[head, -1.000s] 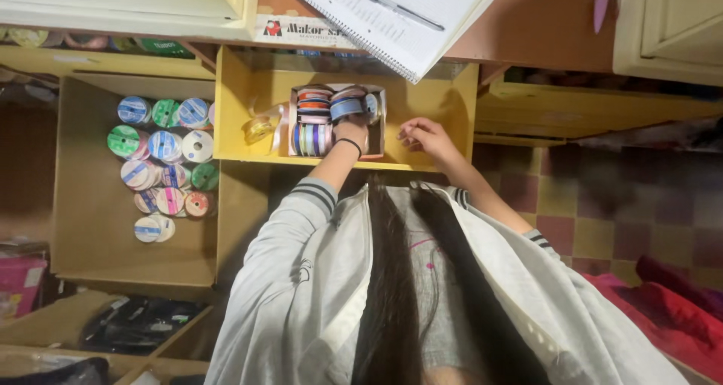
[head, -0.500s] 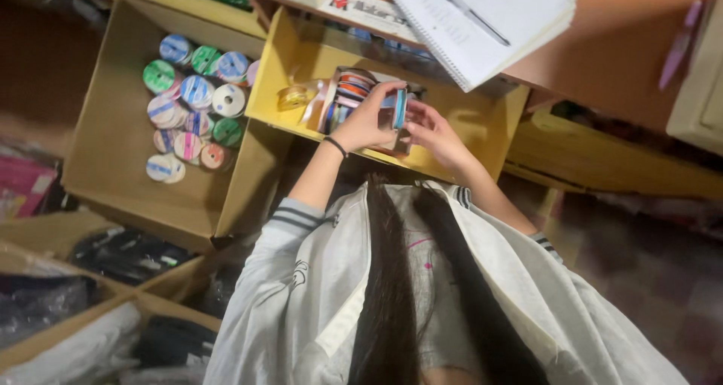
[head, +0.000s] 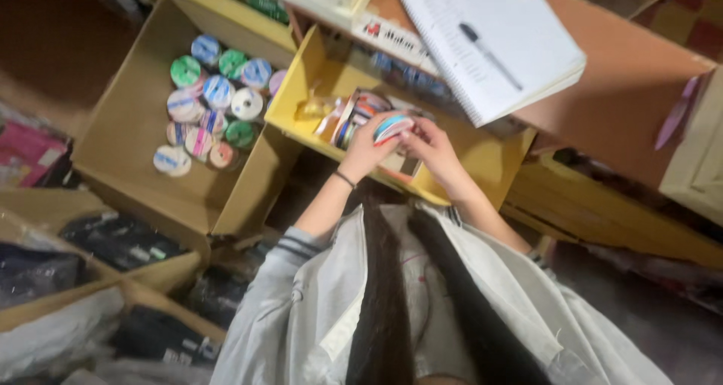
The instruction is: The person takes ribbon spools from a large box, places them into a smaller yellow bin, and writes down inventory details in a notebook with a pen.
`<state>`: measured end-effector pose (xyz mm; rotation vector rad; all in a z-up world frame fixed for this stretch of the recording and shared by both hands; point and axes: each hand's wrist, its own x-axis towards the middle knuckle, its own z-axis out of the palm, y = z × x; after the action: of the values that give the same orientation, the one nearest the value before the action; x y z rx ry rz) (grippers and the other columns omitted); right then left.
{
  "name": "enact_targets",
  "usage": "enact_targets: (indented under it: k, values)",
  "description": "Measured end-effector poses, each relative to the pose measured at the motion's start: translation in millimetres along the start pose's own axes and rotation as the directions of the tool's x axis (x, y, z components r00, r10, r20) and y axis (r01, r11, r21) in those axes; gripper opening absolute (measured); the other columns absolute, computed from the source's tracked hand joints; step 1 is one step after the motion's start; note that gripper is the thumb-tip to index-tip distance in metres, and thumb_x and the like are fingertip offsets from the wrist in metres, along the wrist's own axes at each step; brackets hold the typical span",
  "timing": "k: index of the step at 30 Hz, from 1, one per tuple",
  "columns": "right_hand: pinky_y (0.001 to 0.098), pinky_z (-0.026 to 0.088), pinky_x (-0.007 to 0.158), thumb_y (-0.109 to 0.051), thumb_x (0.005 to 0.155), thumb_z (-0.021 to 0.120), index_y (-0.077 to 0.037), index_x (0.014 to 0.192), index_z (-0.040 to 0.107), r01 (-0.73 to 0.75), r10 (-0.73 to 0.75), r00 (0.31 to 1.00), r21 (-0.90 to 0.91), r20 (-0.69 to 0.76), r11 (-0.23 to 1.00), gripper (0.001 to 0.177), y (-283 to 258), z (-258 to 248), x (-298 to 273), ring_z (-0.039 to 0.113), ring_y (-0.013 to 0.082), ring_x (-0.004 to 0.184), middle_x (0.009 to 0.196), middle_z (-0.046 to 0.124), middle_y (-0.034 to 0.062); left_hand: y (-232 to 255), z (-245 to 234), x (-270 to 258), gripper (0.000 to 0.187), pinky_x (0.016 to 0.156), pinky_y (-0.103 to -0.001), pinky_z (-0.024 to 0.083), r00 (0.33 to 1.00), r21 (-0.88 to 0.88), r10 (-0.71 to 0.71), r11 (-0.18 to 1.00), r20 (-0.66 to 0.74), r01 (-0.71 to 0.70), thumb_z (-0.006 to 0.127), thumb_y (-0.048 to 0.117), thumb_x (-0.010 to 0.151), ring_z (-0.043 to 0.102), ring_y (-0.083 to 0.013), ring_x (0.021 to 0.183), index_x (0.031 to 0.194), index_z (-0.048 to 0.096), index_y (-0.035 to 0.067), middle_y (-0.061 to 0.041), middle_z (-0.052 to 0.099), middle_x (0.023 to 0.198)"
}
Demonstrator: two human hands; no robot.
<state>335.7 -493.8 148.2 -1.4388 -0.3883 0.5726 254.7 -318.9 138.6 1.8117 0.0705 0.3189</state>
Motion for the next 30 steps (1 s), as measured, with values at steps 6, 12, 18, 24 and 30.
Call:
enact_targets:
  k: [6, 12, 18, 24, 30]
  values:
    - [0.0389, 0.064, 0.079, -0.015, 0.102, 0.065, -0.001, 0.139, 0.058, 0.149, -0.156, 0.986, -0.108, -0.060, 0.983, 0.040, -56.1, -43.4, 15.6, 0.067, 0.0263, 0.108, 0.127, 0.063, 0.0181, -45.1, 4.5, 21.7, 0.047, 0.097, -0.039, 0.052, 0.949, -0.158, -0.177, 0.978, -0.262, 0.138, 0.090, 0.031, 0.077, 0.067, -0.0258, 0.107, 0.114, 0.072, 0.009, -0.013, 0.073, 0.107]
    - [0.0343, 0.058, 0.080, -0.015, 0.099, 0.073, -0.007, 0.129, 0.064, 0.182, -0.447, 0.846, -0.630, -0.291, 0.755, 0.033, -104.5, -104.1, 39.2, 0.061, 0.0251, 0.107, 0.127, 0.061, 0.0111, -59.7, 55.0, 56.5, 0.051, 0.088, -0.034, 0.059, 0.879, -0.720, -0.468, 0.642, -0.093, 0.265, 0.094, 0.011, 0.075, 0.071, -0.0169, 0.096, 0.118, 0.067, 0.006, -0.006, 0.072, 0.106]
    - [0.0413, 0.055, 0.089, -0.019, 0.089, 0.081, -0.014, 0.110, 0.076, -0.008, -0.521, 0.816, -0.905, -0.252, 0.425, 0.022, -75.7, -120.5, 47.9, 0.058, 0.0340, 0.102, 0.117, 0.057, 0.0104, -24.8, 122.9, 83.6, 0.037, 0.071, -0.036, 0.064, 0.846, -0.770, -0.484, 0.444, 0.224, 0.459, 0.091, 0.012, 0.079, 0.077, -0.0228, 0.082, 0.108, 0.071, 0.001, -0.014, 0.075, 0.092]
    - [0.0312, 0.042, 0.099, -0.006, 0.092, 0.078, -0.014, 0.107, 0.075, 0.016, -0.557, 0.759, -0.846, -0.337, 0.533, 0.017, -51.1, -125.9, 51.0, 0.047, 0.0223, 0.111, 0.123, 0.055, 0.0033, 5.2, 145.4, 99.4, 0.041, 0.067, -0.035, 0.064, 0.852, -0.719, -0.490, 0.524, 0.185, 0.457, 0.093, 0.020, 0.079, 0.074, -0.0198, 0.082, 0.108, 0.070, 0.002, -0.010, 0.072, 0.091]
    - [0.0391, 0.037, 0.088, -0.021, 0.098, 0.074, -0.018, 0.103, 0.065, -0.171, -0.566, 0.749, -0.925, -0.345, 0.339, 0.010, -46.8, -142.5, 41.4, 0.047, 0.0231, 0.108, 0.114, 0.052, -0.0023, -0.1, 135.7, 96.0, 0.051, 0.080, -0.036, 0.061, 0.889, -0.595, -0.448, 0.691, 0.092, 0.410, 0.099, 0.026, 0.070, 0.071, -0.0190, 0.091, 0.108, 0.075, 0.000, -0.012, 0.074, 0.094]
